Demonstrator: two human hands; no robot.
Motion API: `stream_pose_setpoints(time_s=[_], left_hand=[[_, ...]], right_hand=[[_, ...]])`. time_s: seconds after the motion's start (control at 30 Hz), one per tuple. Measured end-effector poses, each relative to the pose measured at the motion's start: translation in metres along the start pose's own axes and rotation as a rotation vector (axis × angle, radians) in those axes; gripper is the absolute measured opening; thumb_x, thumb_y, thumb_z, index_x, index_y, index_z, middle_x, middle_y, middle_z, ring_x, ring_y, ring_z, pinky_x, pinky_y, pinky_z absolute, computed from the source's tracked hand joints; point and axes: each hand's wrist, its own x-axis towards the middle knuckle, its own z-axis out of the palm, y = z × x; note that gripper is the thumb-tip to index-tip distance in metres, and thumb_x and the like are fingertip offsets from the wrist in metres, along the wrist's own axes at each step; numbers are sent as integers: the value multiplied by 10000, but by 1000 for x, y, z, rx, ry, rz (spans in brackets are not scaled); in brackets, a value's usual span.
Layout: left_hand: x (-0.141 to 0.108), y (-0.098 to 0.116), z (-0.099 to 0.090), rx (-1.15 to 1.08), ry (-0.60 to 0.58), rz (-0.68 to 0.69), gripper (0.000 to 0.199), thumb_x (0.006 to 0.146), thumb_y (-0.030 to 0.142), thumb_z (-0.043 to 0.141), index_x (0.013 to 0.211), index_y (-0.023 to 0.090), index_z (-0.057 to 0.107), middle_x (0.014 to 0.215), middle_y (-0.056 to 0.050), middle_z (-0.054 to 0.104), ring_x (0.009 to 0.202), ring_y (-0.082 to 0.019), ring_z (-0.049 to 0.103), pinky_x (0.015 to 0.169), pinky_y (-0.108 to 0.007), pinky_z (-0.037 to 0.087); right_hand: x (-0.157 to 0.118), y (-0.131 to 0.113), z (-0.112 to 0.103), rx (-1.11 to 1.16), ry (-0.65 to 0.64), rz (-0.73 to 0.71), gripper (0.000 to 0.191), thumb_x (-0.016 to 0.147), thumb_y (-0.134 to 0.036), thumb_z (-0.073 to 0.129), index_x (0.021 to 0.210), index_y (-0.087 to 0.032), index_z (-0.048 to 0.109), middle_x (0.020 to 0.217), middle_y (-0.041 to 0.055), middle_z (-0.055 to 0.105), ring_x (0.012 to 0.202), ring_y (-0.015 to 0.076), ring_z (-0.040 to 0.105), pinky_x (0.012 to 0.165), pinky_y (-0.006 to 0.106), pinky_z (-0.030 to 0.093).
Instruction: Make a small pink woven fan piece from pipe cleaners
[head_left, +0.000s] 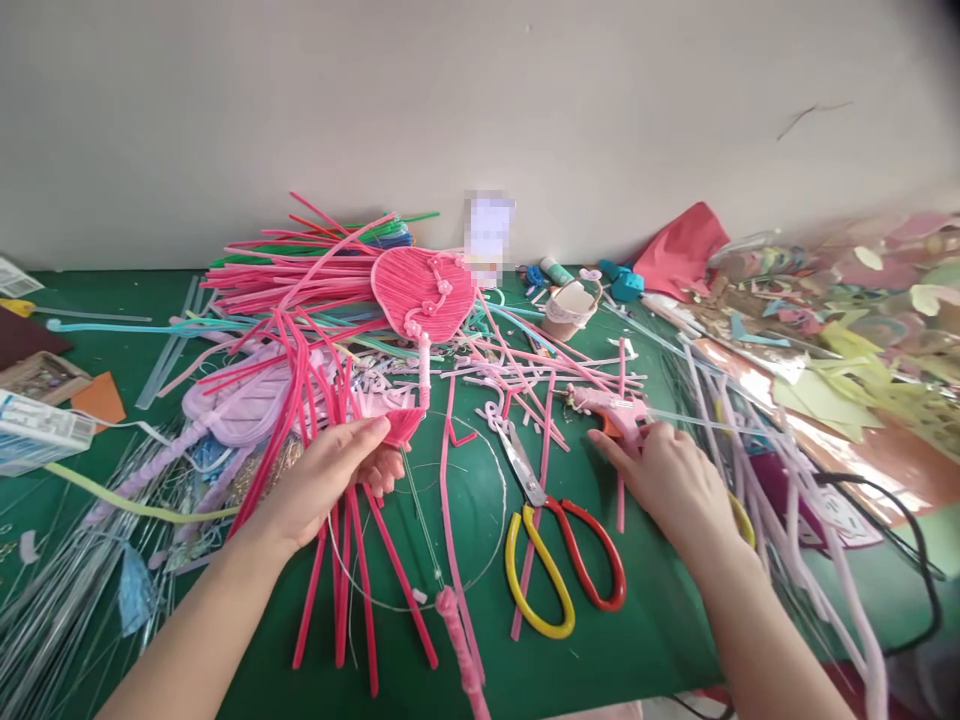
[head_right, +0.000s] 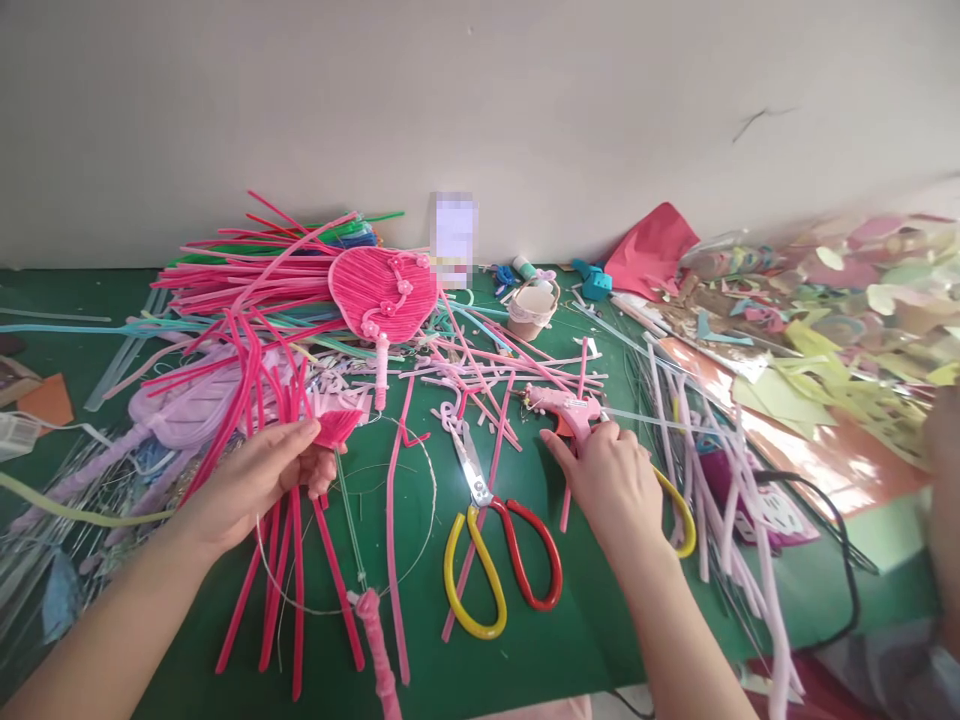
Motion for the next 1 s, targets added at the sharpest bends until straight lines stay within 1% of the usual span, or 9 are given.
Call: stream_pose_setpoints(time_s=[0.1,0.23,0.33,0.4,0.57,0.67,0.77,0.87,1.0], left_hand=[[-1,-5,2,9,31,64,455,921,561,599,714,165,681,659,-14,679,593,-127,622,581,-228,516],[-1,-6,3,53,51,79,383,939,515,594,775,174,654,698,0,671,620,-139,631,603,-246,523],[-2,-6,4,68,76,66,314,932,468,616,804,182,641,714,8,668,635,-149,632,607,-260,521],[-2,-6,4,78,96,54,297,923,459,622,816,184,651,729,3,681,644,-154,631,611,-266,517],[-1,-6,7,134,144,47,342,910,492,614,813,175,699,758,-32,724,666,-165,628,630,-271,507],[-1,-8,8,183,141,66,363,927,497,590,781,182,700,708,-16,707,646,-156,620,624,-260,490],[-1,-10,9,223,154,79,363,933,491,585,770,186,697,665,1,682,624,-150,616,621,-254,482],[-4,-11,12,228,167,94,354,927,498,592,804,188,711,680,-4,695,634,-163,632,613,-258,496],[-11,-11,15,208,173,103,309,918,479,623,883,195,740,734,-19,745,698,-189,689,617,-256,541]], right_hand=[[3,-2,6,33,-5,53,500,876,-540,552,1048,-75,614,987,245,695,951,380,671,771,411,480],[-1,1,-1,91,49,172,553,877,-557,477,1169,-93,551,875,189,696,859,374,677,700,414,486],[-10,3,-8,230,198,227,565,815,-558,498,1199,-143,520,826,127,675,825,354,658,682,405,477],[-18,-1,-12,338,333,195,501,760,-564,531,1090,-188,552,739,76,634,734,321,631,666,396,459],[-37,-26,-13,515,498,-126,412,741,-634,599,791,-237,502,487,-58,426,433,162,436,475,282,347],[-44,-44,-2,587,555,-442,262,823,-456,634,803,-218,525,476,-98,368,390,101,346,413,234,302],[-48,-58,14,596,600,-682,163,867,-330,645,854,-195,555,551,-84,410,432,88,373,427,216,338],[-54,-63,26,568,614,-753,163,884,-320,654,921,-177,585,616,-55,473,471,96,412,462,224,380],[-63,-63,30,542,617,-722,175,890,-300,652,983,-161,604,680,-19,550,500,105,464,486,234,405]])
